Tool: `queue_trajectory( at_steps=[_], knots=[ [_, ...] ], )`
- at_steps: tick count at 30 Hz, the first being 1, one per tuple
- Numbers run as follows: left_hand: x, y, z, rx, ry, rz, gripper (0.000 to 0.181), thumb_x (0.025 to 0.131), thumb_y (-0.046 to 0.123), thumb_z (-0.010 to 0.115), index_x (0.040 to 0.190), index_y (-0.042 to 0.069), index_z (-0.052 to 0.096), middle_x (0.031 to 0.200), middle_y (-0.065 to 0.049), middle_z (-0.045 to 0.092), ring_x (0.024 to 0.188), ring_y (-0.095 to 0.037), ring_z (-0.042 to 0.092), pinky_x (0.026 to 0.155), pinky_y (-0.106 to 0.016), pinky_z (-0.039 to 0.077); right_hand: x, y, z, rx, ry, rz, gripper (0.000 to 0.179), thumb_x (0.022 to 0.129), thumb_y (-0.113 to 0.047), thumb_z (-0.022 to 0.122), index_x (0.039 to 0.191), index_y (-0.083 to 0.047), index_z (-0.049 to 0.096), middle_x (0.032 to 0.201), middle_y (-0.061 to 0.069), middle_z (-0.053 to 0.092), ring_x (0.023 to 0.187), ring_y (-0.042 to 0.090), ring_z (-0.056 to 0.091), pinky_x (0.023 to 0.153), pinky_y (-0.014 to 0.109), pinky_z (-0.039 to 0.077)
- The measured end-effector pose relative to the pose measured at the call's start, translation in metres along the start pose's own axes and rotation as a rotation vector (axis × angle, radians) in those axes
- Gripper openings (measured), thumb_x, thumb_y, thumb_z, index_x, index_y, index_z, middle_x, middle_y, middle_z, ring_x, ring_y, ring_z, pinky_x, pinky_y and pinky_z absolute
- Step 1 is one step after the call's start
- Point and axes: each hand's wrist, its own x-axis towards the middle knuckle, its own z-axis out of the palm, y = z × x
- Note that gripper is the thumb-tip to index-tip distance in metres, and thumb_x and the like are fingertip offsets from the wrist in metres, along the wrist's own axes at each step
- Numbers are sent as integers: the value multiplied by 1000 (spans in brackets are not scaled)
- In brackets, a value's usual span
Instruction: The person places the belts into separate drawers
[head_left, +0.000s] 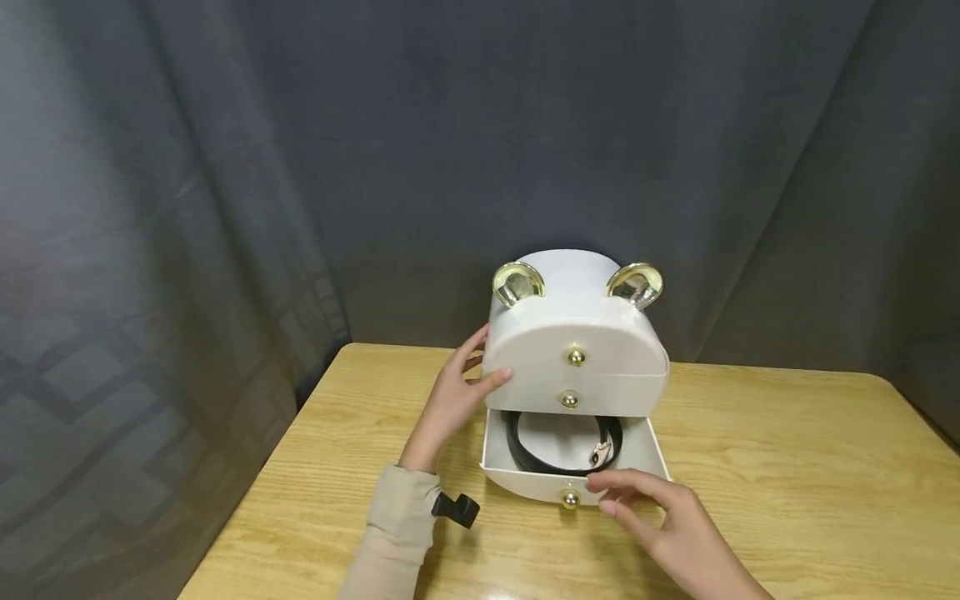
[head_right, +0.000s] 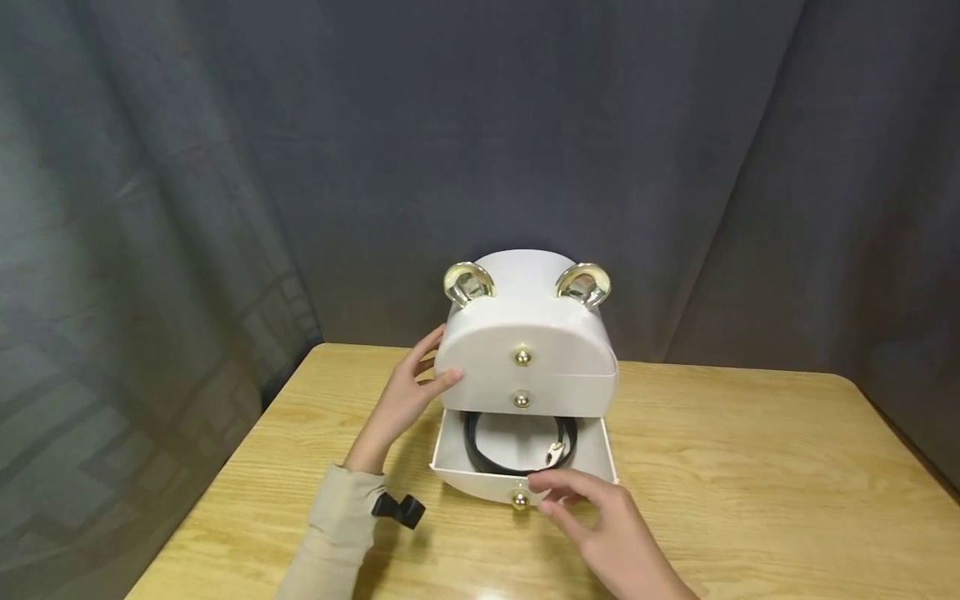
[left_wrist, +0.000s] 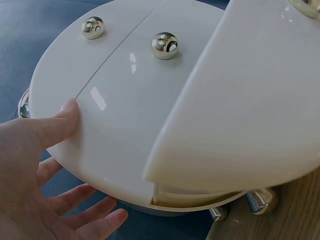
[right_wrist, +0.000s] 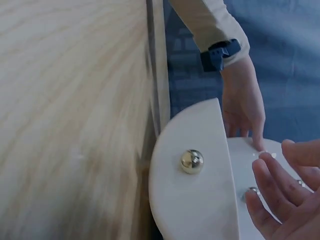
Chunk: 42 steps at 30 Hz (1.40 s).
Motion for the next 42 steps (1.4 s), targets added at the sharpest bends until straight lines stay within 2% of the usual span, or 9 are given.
queue_trajectory(
  at_steps=[9,15,20,24,33,42],
  knots=[
    [-1,1,1,5,7,-16,71,89,20,77,151,27,43,139,-6,48,127,-30,50,95,-42,51,-7,8,13,3,10,-23,33,79,8,76,107,-9,74,100,-3,73,84,6,65,75,18,50],
    [-1,1,0,-3,8,-15,71,88,20,77,150,27,44,140,-6,49,126,-30,50,95,-43,51,-10,10,18,-19,9,6,30,80,5,77,107,-9,74,99,-4,73,81,4,64,73,23,53],
    [1,2,1,4,4,-1,70,89,21,77,151,26,44,139,-6,49,126,-30,51,95,-42,51,-11,12,20,-27,34,12,30,78,4,79,104,-10,75,98,-3,74,80,5,65,71,22,53],
    [1,1,1,11,4,11,70,89,21,76,151,24,43,138,-8,49,127,-31,50,95,-43,51,-12,14,22,-25,37,51,29,77,3,80,102,-11,76,98,-2,74,82,4,65,70,22,53],
    [0,-1,1,8,11,19,69,90,21,76,151,22,44,138,-11,49,128,-34,49,97,-47,49,-12,18,25,-5,-23,103,22,82,-2,78,102,-12,75,99,-1,73,80,3,64,69,25,54],
    [-1,1,1,34,24,5,69,89,24,76,150,25,44,138,-6,51,126,-30,51,96,-44,50,-11,23,27,18,-79,147,21,85,-8,77,106,-10,75,102,2,73,80,2,63,69,25,55]
  ],
)
